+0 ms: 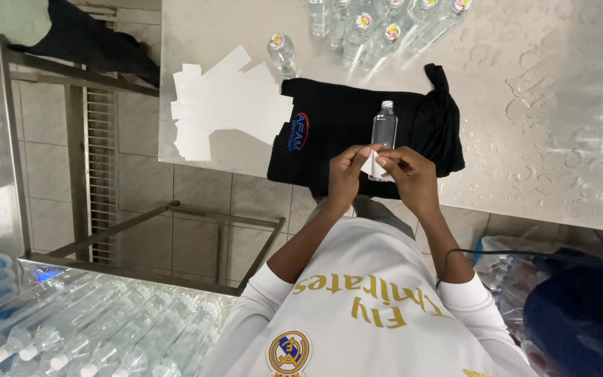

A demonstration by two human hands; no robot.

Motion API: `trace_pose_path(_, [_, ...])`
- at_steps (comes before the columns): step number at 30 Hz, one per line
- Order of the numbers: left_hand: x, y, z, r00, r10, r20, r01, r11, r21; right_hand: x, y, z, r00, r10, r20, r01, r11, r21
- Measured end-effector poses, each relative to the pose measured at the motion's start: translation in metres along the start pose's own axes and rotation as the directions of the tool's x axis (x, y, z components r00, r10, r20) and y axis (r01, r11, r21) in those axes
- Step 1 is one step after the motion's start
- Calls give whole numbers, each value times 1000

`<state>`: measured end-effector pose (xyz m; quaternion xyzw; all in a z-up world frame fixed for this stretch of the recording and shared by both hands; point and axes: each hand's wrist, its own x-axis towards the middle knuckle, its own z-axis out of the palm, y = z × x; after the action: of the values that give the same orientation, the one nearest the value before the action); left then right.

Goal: Manually applying labels to plastic water bottles on a production table.

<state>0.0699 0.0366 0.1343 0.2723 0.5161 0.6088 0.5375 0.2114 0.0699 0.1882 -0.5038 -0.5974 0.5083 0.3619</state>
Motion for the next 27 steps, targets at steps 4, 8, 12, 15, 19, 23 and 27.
trace_pose_path(4, [16, -21, -44, 996, -69, -50, 62, 990, -129, 0, 14, 10, 995, 96, 5, -96, 991, 92])
trace_pose_path(8, [61, -65, -138, 939, -123, -320, 23, 954, -300, -4, 34, 1, 968, 194, -161, -151, 958, 244])
trace_pose_path(12, [107, -70, -243, 859, -174, -482, -52, 906, -421, -4, 20, -20, 891, 227, -392, -51, 910, 411])
trace_pose_path(15, [141, -60, -302, 805, 53, -591, -159, 979, -128, -8, 41, -48, 885, 184, -428, -28, 938, 345])
trace_pose_path(19, [180, -116, -367, 663, 290, -691, -117, 951, 286, -18, 51, -55, 901, 93, -423, -2, 977, 211])
trace_pose_path(23, [105, -61, -233, 825, 66, -561, 154, 929, 335, -22, 38, -47, 948, -202, -246, 191, 979, -67])
trace_pose_path(27, [46, -59, -90, 853, -501, 147, 519, 845, -132, -26, 16, -29, 907, -419, 32, 414, 879, -238])
